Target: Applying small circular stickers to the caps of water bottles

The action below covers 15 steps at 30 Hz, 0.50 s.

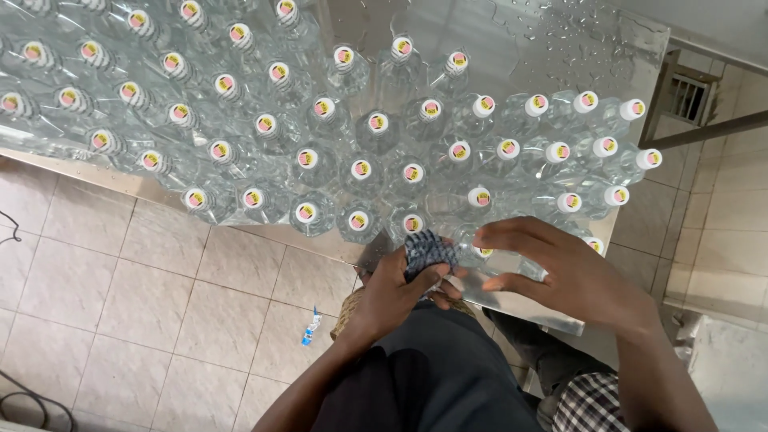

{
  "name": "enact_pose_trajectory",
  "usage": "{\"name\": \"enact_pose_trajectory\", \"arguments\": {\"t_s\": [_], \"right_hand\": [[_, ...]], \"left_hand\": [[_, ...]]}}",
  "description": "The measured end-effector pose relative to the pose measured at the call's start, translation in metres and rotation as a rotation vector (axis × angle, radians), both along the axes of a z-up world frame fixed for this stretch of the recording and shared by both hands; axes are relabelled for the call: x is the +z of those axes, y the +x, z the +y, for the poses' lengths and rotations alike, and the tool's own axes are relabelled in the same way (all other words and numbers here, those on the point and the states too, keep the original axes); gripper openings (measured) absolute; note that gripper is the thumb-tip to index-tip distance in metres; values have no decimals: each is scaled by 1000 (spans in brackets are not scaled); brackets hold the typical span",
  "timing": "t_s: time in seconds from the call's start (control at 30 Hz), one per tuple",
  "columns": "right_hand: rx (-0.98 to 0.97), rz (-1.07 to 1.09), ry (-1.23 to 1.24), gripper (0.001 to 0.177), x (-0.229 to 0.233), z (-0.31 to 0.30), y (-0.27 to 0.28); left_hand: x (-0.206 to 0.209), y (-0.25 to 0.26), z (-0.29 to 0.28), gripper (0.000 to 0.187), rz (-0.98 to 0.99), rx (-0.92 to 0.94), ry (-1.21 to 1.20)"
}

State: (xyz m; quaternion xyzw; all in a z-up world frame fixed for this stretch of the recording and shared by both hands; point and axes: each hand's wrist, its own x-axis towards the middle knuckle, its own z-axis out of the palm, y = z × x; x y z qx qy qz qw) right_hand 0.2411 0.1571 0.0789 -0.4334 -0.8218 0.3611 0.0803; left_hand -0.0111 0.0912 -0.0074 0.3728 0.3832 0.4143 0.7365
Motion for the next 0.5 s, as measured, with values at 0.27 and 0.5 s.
{"name": "enact_pose_trajectory", "arguments": {"t_s": [0.27, 0.5], "right_hand": [[-91, 169, -182, 40, -15, 10, -31], [-252, 220, -161, 31, -17, 37, -12]], "left_hand": [[-13, 8, -2, 31, 121, -62, 56], [-15, 0, -1, 42, -124, 46, 17]]}}
